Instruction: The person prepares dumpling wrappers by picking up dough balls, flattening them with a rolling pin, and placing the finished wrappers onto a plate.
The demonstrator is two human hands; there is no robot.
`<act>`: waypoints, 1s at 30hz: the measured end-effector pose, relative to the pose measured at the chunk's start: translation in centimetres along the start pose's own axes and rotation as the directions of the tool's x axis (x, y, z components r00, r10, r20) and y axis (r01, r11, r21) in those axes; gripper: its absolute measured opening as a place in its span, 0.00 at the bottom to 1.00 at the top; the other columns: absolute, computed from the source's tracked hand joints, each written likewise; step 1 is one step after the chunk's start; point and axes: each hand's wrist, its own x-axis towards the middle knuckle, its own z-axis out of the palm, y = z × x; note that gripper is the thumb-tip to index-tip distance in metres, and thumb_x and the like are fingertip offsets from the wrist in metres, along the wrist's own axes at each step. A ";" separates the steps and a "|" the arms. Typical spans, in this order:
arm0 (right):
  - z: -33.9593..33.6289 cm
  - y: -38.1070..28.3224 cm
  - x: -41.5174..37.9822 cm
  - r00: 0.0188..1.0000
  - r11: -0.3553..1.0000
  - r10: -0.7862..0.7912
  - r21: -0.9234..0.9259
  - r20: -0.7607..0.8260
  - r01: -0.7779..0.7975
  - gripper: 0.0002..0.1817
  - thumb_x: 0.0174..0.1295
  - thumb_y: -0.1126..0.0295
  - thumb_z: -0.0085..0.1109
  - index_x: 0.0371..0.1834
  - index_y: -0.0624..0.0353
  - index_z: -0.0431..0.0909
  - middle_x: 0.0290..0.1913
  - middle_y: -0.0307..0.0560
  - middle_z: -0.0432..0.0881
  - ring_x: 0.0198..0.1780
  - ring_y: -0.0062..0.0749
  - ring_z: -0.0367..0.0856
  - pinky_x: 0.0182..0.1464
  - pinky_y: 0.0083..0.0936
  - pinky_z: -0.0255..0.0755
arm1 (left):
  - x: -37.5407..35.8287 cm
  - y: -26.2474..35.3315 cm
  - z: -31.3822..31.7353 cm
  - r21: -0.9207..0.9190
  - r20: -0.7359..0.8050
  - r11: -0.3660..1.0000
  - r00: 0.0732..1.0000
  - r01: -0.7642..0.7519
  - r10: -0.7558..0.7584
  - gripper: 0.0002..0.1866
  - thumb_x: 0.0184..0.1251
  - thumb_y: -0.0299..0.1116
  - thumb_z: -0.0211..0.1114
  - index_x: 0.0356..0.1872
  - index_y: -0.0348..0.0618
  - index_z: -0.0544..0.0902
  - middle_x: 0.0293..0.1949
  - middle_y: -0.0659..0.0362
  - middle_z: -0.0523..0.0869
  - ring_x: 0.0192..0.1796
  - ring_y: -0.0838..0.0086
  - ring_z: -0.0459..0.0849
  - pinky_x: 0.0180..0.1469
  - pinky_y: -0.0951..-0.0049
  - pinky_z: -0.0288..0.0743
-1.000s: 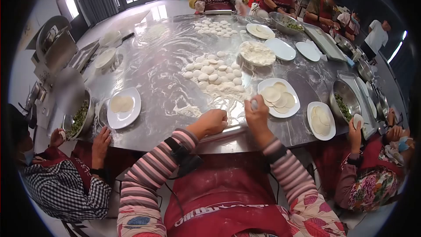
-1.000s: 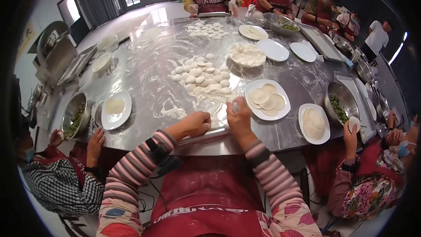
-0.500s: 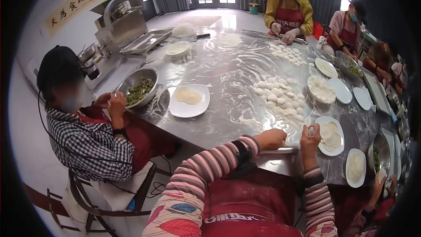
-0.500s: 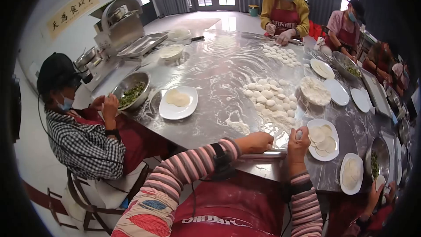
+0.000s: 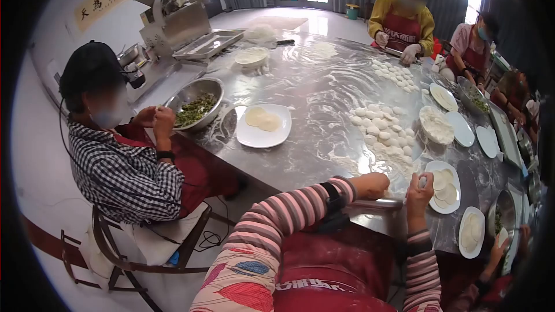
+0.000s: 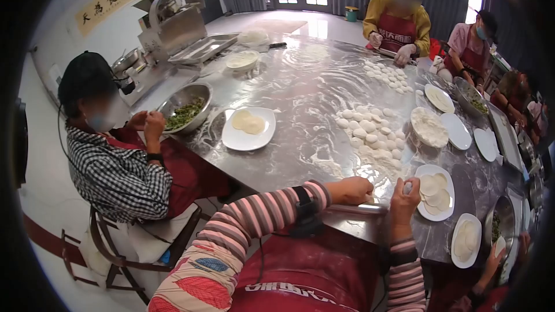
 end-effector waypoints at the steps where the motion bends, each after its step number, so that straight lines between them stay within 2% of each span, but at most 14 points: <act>1: -0.6 0.1 -1.3 1.000 1.000 0.004 -0.020 -0.008 -0.004 0.09 0.56 0.77 0.59 0.30 0.61 0.67 0.22 0.48 0.66 0.23 0.35 0.66 0.28 0.32 0.64 | 0.4 -1.1 0.5 0.086 0.054 0.996 0.998 0.013 -0.018 0.12 0.51 0.32 0.59 0.34 0.36 0.83 0.35 0.43 0.84 0.42 0.50 0.82 0.44 0.58 0.74; 3: -3.7 1.1 -3.9 0.986 0.968 -0.161 -0.190 0.037 0.165 0.08 0.55 0.78 0.59 0.30 0.61 0.67 0.26 0.49 0.69 0.24 0.36 0.69 0.29 0.32 0.65 | 0.5 -1.6 1.0 0.163 0.103 0.985 0.993 0.047 -0.064 0.12 0.46 0.29 0.60 0.33 0.35 0.82 0.35 0.41 0.83 0.41 0.49 0.82 0.43 0.56 0.74; 5: -5.2 -1.5 -5.9 0.936 0.912 -0.351 -0.225 0.008 0.344 0.08 0.54 0.79 0.59 0.30 0.62 0.68 0.30 0.51 0.71 0.27 0.39 0.72 0.30 0.33 0.66 | -1.2 -1.4 0.6 -0.075 0.056 0.994 0.995 0.084 -0.080 0.09 0.47 0.28 0.60 0.30 0.35 0.80 0.32 0.42 0.82 0.38 0.51 0.82 0.40 0.59 0.73; 7: -3.7 -0.3 -4.5 0.841 0.811 -0.539 -0.298 -0.049 0.503 0.08 0.53 0.78 0.60 0.31 0.61 0.68 0.28 0.52 0.72 0.26 0.45 0.72 0.29 0.35 0.66 | -1.8 -0.3 -0.4 -0.050 0.112 0.998 0.993 0.042 -0.036 0.09 0.49 0.30 0.60 0.31 0.37 0.80 0.31 0.43 0.82 0.37 0.53 0.81 0.39 0.60 0.72; 9: -1.7 -1.7 -1.8 0.960 0.946 -0.272 -0.198 -0.063 0.255 0.09 0.54 0.77 0.60 0.31 0.60 0.68 0.23 0.54 0.72 0.24 0.51 0.72 0.27 0.36 0.65 | -0.9 -0.5 0.1 -0.021 0.063 0.997 0.995 0.078 -0.076 0.11 0.54 0.32 0.56 0.34 0.37 0.81 0.34 0.42 0.83 0.40 0.50 0.81 0.43 0.58 0.72; 13: -0.2 -2.3 0.3 0.975 0.970 -0.214 -0.124 -0.050 0.207 0.09 0.54 0.75 0.62 0.31 0.58 0.69 0.20 0.58 0.71 0.22 0.57 0.70 0.24 0.37 0.65 | 0.3 0.4 -0.6 0.000 0.076 0.997 0.994 0.078 -0.078 0.13 0.56 0.35 0.56 0.35 0.38 0.82 0.36 0.40 0.83 0.42 0.49 0.81 0.44 0.58 0.72; 17: -4.0 -1.9 -4.5 0.913 0.870 -0.407 -0.320 -0.034 0.376 0.09 0.52 0.78 0.61 0.30 0.59 0.69 0.18 0.51 0.70 0.19 0.42 0.72 0.23 0.33 0.65 | -0.8 -0.6 -0.6 0.041 0.080 0.997 0.995 0.062 -0.065 0.12 0.54 0.34 0.59 0.36 0.38 0.82 0.36 0.42 0.83 0.43 0.50 0.81 0.46 0.59 0.73; 18: -4.0 -1.5 -4.9 0.911 0.868 -0.411 -0.317 -0.026 0.382 0.09 0.52 0.78 0.61 0.30 0.59 0.69 0.18 0.51 0.70 0.19 0.42 0.72 0.23 0.33 0.65 | -1.3 -0.6 -0.8 -0.031 0.054 0.994 0.994 0.101 -0.099 0.11 0.52 0.31 0.60 0.35 0.37 0.82 0.35 0.43 0.83 0.42 0.50 0.81 0.46 0.59 0.73; 20: -4.0 -0.8 -6.0 0.996 0.999 -0.033 -0.018 -0.084 0.031 0.09 0.51 0.78 0.62 0.29 0.58 0.70 0.18 0.46 0.69 0.20 0.37 0.73 0.24 0.29 0.68 | -1.8 -0.3 -1.0 -0.082 0.087 0.992 0.993 0.091 -0.084 0.11 0.52 0.31 0.60 0.34 0.36 0.81 0.33 0.43 0.83 0.40 0.51 0.81 0.44 0.59 0.73; 21: -3.6 -2.4 -4.1 0.909 0.868 -0.415 -0.316 -0.040 0.382 0.09 0.52 0.78 0.61 0.29 0.60 0.69 0.18 0.51 0.71 0.19 0.42 0.73 0.23 0.33 0.65 | -2.0 0.1 -1.0 -0.128 0.125 0.989 0.991 0.072 -0.056 0.11 0.52 0.31 0.59 0.34 0.35 0.80 0.32 0.43 0.83 0.39 0.52 0.81 0.42 0.59 0.73; 23: -1.2 -1.9 -1.2 0.957 0.948 -0.274 -0.197 -0.095 0.251 0.09 0.53 0.77 0.62 0.30 0.60 0.69 0.18 0.54 0.71 0.20 0.51 0.73 0.24 0.37 0.66 | -1.0 0.1 -0.2 -0.071 0.045 0.995 0.996 0.074 -0.071 0.11 0.53 0.32 0.59 0.35 0.35 0.80 0.33 0.43 0.83 0.40 0.52 0.81 0.43 0.60 0.73; 25: 0.4 -2.0 0.7 0.959 0.955 -0.270 -0.148 -0.084 0.256 0.09 0.53 0.75 0.62 0.30 0.61 0.69 0.20 0.56 0.72 0.23 0.57 0.73 0.25 0.40 0.66 | -0.4 0.8 0.0 -0.021 -0.045 0.996 0.996 0.082 -0.083 0.11 0.54 0.32 0.58 0.35 0.35 0.80 0.34 0.42 0.83 0.41 0.52 0.81 0.44 0.60 0.72; 27: 0.2 -1.8 0.5 0.968 0.959 -0.242 -0.169 -0.065 0.229 0.09 0.53 0.75 0.62 0.30 0.60 0.69 0.21 0.57 0.73 0.23 0.56 0.74 0.25 0.40 0.66 | -0.1 1.2 -0.7 -0.109 0.046 0.983 0.988 0.150 -0.145 0.12 0.56 0.32 0.56 0.37 0.35 0.81 0.36 0.41 0.83 0.43 0.50 0.81 0.46 0.59 0.72; 30: -2.5 -1.0 -3.1 0.985 0.979 -0.160 -0.138 -0.071 0.149 0.09 0.52 0.77 0.62 0.30 0.60 0.69 0.21 0.53 0.73 0.21 0.50 0.74 0.25 0.37 0.67 | -0.3 -0.2 -0.2 -0.020 0.025 0.996 0.996 0.083 -0.083 0.12 0.54 0.32 0.58 0.36 0.35 0.81 0.36 0.42 0.83 0.43 0.51 0.81 0.46 0.60 0.73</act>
